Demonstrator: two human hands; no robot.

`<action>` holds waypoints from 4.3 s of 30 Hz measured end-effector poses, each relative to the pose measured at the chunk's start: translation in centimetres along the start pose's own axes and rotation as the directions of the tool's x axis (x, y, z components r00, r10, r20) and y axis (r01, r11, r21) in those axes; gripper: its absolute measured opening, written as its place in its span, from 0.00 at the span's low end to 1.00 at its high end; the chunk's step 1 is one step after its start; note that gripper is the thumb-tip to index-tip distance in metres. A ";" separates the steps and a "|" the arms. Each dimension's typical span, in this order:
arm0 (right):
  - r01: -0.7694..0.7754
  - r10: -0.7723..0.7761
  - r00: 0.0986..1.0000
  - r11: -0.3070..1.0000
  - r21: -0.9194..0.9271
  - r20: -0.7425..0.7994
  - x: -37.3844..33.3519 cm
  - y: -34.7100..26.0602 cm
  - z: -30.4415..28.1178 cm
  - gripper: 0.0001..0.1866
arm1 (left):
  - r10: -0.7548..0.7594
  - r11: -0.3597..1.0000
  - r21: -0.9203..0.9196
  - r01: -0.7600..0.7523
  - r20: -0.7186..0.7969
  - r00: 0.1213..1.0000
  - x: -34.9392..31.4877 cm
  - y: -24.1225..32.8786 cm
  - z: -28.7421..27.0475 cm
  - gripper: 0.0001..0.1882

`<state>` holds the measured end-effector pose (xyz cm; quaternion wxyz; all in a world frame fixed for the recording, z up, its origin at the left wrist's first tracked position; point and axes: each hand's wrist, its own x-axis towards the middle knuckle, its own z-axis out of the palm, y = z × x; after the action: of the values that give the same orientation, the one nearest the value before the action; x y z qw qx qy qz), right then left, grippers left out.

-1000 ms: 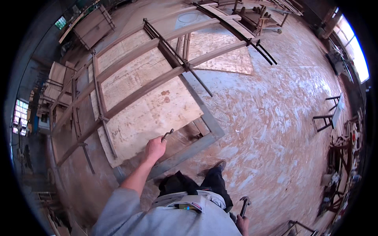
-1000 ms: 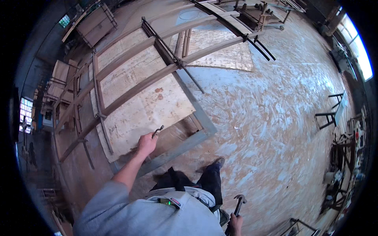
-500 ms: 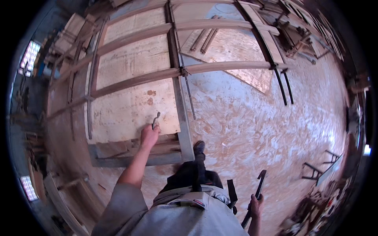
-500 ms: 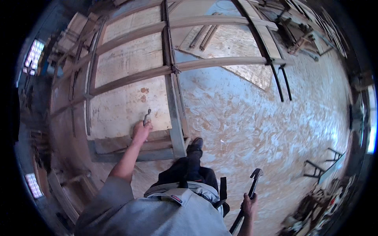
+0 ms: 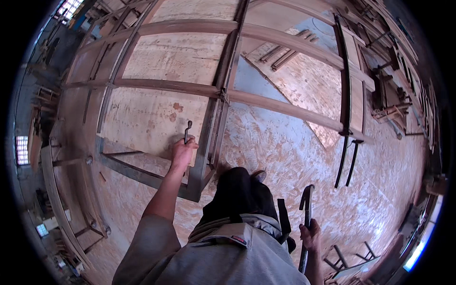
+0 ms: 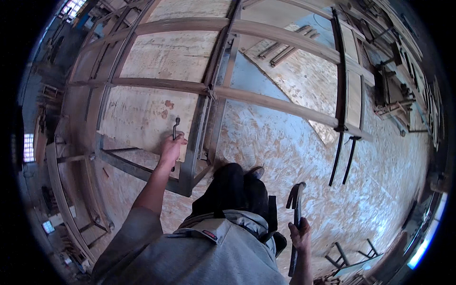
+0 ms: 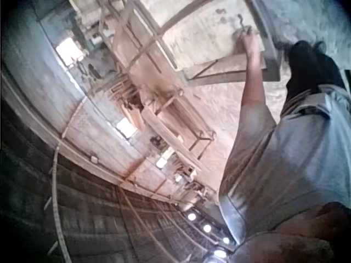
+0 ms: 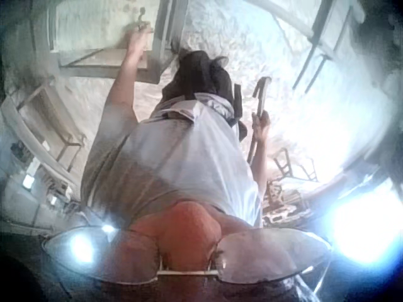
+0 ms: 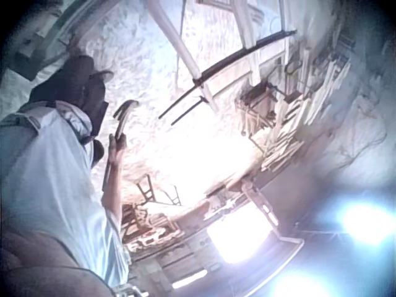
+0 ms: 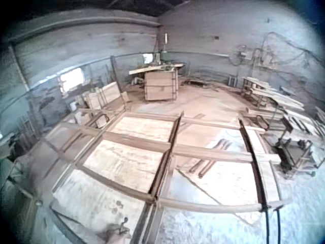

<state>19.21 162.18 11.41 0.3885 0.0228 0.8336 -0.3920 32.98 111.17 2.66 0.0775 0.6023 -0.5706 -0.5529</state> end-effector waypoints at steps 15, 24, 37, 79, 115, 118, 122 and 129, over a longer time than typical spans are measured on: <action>0.560 -0.398 0.828 0.561 -0.609 0.395 19.5 -40.1 4.1 0.15 | 0.066 0.997 -0.005 -0.074 -0.377 0.924 13.7 9.8 1.8 0.18; 0.790 -0.179 0.608 0.040 -0.612 0.773 28.5 -55.8 21.3 0.12 | 0.199 0.964 -0.091 -0.251 -0.381 0.903 17.8 8.1 3.2 0.24; 0.756 0.059 0.642 -0.218 -0.618 0.765 32.7 -67.2 27.7 0.15 | -0.038 0.987 -0.158 -0.009 -0.295 0.955 16.0 11.7 2.7 0.21; 0.592 -0.322 0.690 -0.266 -0.761 0.648 48.4 -72.1 19.8 0.12 | 0.339 0.870 0.357 -0.339 0.065 0.938 22.0 21.3 4.2 0.14; -0.094 0.007 0.967 0.938 0.334 0.254 49.8 -53.4 8.0 0.11 | 0.839 0.269 0.771 -0.578 0.108 0.534 39.8 35.1 15.5 0.16; 0.024 -0.071 0.984 0.961 0.276 0.163 49.3 -50.1 4.4 0.10 | 0.816 0.275 0.771 -0.574 0.128 0.563 39.9 36.1 15.6 0.14; 0.030 -0.065 0.993 0.946 0.323 0.100 46.8 -46.5 1.5 0.12 | 0.585 0.417 0.810 -0.411 0.107 0.804 40.5 40.9 17.7 0.11; -0.082 -0.010 0.978 0.898 0.433 0.206 44.5 -41.5 -0.4 0.15 | -0.143 0.964 0.264 0.046 0.364 0.920 40.8 43.7 20.7 0.16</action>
<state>-26.26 121.93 8.35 0.4636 0.0850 0.6792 -0.5627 -19.60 76.05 2.93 -0.1380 0.5157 -0.6098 -0.5858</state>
